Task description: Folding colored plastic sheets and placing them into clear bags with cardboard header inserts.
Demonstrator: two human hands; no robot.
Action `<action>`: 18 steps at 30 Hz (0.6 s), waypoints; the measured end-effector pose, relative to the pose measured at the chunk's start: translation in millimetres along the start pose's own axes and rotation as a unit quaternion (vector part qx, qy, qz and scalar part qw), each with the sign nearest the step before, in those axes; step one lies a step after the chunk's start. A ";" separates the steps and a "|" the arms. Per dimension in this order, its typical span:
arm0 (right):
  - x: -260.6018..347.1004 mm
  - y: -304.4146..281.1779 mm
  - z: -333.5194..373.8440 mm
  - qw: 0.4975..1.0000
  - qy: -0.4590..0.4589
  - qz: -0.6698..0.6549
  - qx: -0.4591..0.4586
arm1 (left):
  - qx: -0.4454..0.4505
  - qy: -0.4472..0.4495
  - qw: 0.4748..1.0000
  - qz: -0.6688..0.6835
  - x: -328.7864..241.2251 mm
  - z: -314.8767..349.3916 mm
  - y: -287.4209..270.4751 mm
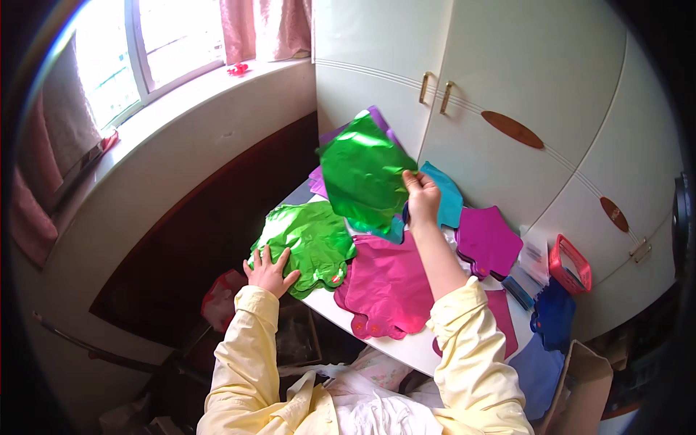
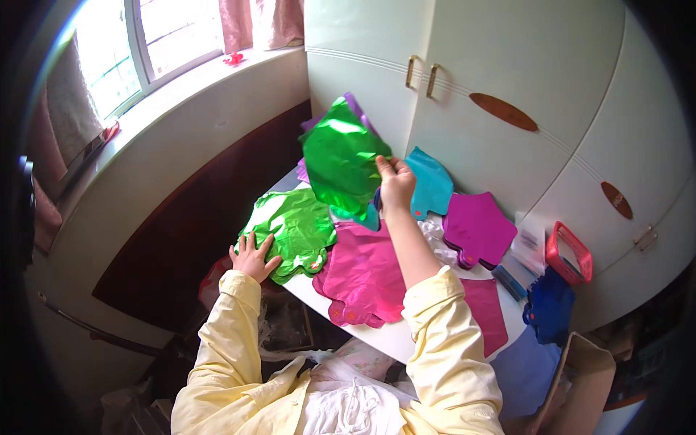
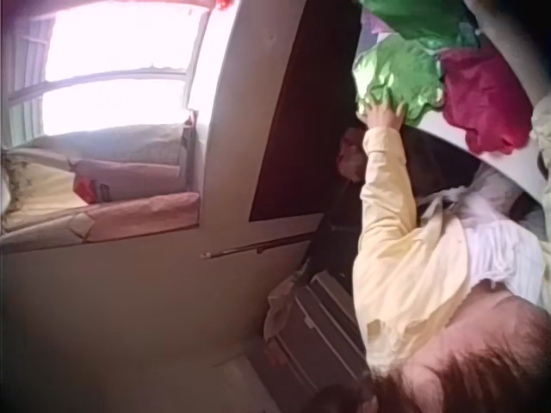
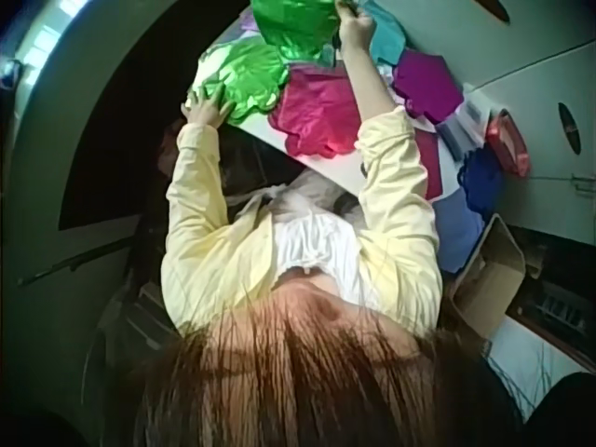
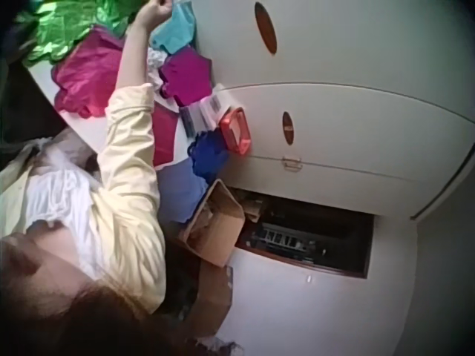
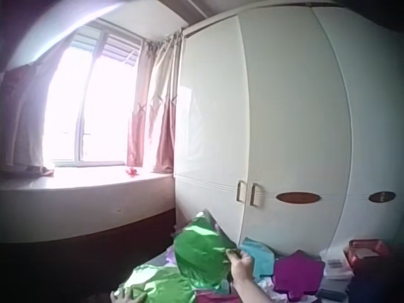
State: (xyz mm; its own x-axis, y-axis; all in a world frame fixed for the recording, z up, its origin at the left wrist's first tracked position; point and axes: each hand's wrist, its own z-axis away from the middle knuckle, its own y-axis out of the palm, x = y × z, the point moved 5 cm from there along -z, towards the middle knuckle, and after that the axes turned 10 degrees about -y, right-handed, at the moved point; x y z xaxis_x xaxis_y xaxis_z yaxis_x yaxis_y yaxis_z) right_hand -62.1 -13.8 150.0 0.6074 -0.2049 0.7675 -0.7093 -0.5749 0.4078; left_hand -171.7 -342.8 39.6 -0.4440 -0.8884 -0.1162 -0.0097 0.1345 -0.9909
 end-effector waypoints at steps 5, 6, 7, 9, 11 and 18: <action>122.7 -0.1 13.6 0.899 -0.255 0.346 0.088 | -0.077 0.058 0.972 0.213 -0.1 5.8 16.3; 143.8 5.6 28.6 0.836 -0.359 0.395 0.129 | -0.024 0.088 0.917 0.389 -10.9 9.0 28.1; 152.0 9.1 46.5 0.796 -0.398 0.415 0.189 | 0.034 0.111 0.828 0.549 -25.9 14.2 37.1; 159.9 10.6 90.3 0.674 -0.490 0.467 0.296 | 0.272 0.054 0.529 0.802 -90.6 69.1 -4.2; 164.4 17.5 147.0 0.644 -0.486 0.434 0.401 | 0.371 0.078 0.368 0.849 -122.0 113.8 -37.2; 119.8 -10.6 309.9 0.601 -0.393 0.475 0.508 | 0.519 -0.144 0.264 0.800 -89.8 171.3 50.9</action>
State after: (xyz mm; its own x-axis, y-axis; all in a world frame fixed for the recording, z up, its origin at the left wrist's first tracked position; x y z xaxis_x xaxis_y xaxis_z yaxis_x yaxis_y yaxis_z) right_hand 129.0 -277.8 84.4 0.3648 -0.9052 -0.2181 -0.5267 -0.0074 -0.8500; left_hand 21.2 -331.3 -12.1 0.9524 -0.0746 -0.2955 0.3012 0.3798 0.8747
